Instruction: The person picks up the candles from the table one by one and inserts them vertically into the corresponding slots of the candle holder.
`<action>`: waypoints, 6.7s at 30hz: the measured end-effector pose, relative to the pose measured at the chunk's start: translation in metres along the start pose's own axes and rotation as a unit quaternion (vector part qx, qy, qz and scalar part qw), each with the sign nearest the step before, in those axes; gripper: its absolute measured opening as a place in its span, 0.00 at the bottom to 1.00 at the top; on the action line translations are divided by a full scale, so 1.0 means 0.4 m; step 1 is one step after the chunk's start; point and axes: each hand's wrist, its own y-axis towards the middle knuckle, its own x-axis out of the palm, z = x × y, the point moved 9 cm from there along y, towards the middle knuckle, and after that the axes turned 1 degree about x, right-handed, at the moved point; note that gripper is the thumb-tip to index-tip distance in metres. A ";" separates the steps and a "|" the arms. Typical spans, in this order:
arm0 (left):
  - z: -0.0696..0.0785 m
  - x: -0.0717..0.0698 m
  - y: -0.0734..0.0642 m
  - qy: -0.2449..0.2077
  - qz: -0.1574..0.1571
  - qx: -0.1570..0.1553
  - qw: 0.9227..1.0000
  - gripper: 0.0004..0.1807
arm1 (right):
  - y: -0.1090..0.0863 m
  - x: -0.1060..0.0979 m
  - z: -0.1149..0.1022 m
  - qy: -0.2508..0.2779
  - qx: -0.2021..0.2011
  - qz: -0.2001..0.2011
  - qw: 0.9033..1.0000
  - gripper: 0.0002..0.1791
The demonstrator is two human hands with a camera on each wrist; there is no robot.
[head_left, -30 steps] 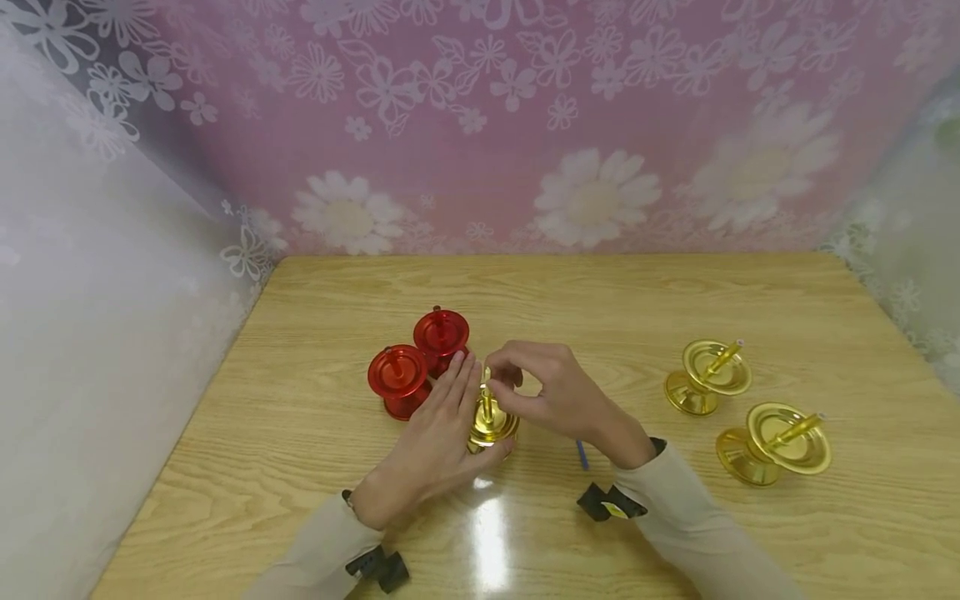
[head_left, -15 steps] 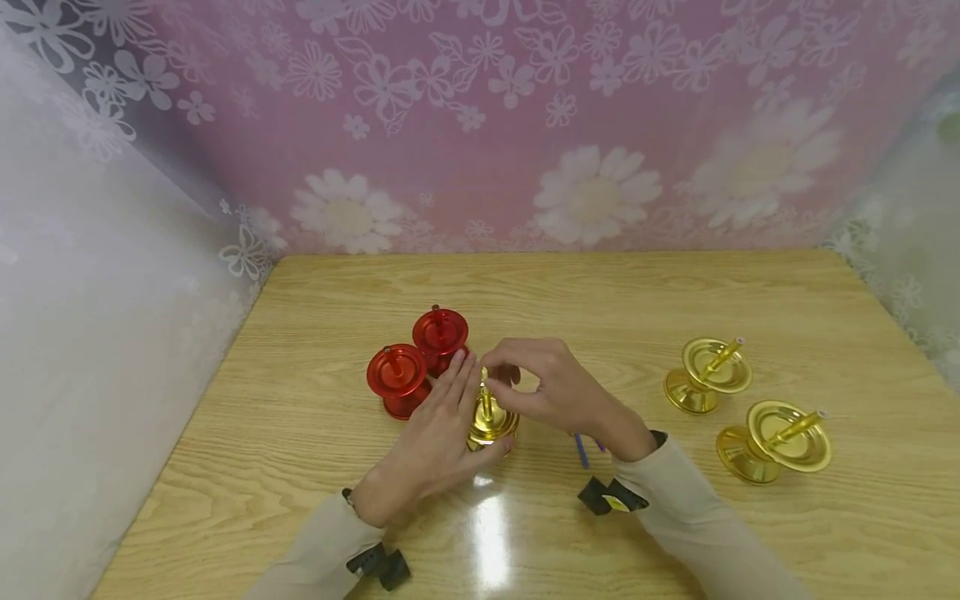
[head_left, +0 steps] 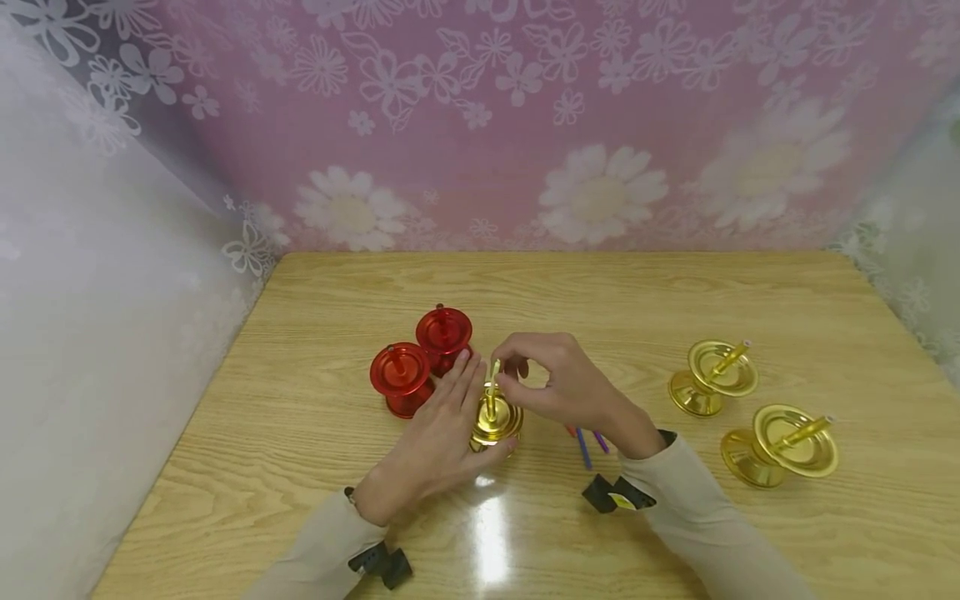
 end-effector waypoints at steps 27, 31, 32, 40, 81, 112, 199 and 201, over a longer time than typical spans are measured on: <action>0.003 0.000 -0.003 0.017 0.006 0.005 1.000 0.53 | 0.011 0.012 -0.017 -0.020 -0.026 -0.030 0.999 0.07; 0.003 0.002 -0.002 0.016 0.003 0.004 1.000 0.53 | 0.011 0.016 -0.021 -0.016 -0.039 -0.030 0.999 0.07; 0.003 0.001 -0.001 0.016 0.003 0.005 1.000 0.53 | 0.011 0.015 -0.022 -0.016 -0.042 -0.028 0.999 0.07; 0.001 0.001 0.002 0.010 0.002 0.002 1.000 0.53 | 0.012 0.013 -0.019 -0.003 -0.034 -0.019 0.999 0.08; -0.002 0.004 0.002 0.015 -0.001 -0.009 1.000 0.53 | -0.032 0.022 0.026 -0.007 0.015 -0.069 0.997 0.16; -0.004 0.012 0.054 0.005 -0.017 -0.033 0.999 0.54 | -0.190 0.015 0.196 -0.129 0.326 -0.197 0.915 0.05; -0.186 -0.081 -0.077 -0.037 0.160 -0.106 0.981 0.43 | 0.139 0.149 -0.023 0.036 0.162 0.093 0.982 0.05; -0.176 -0.083 -0.081 -0.036 0.166 -0.091 0.981 0.44 | 0.142 0.154 -0.020 0.034 0.163 0.091 0.982 0.05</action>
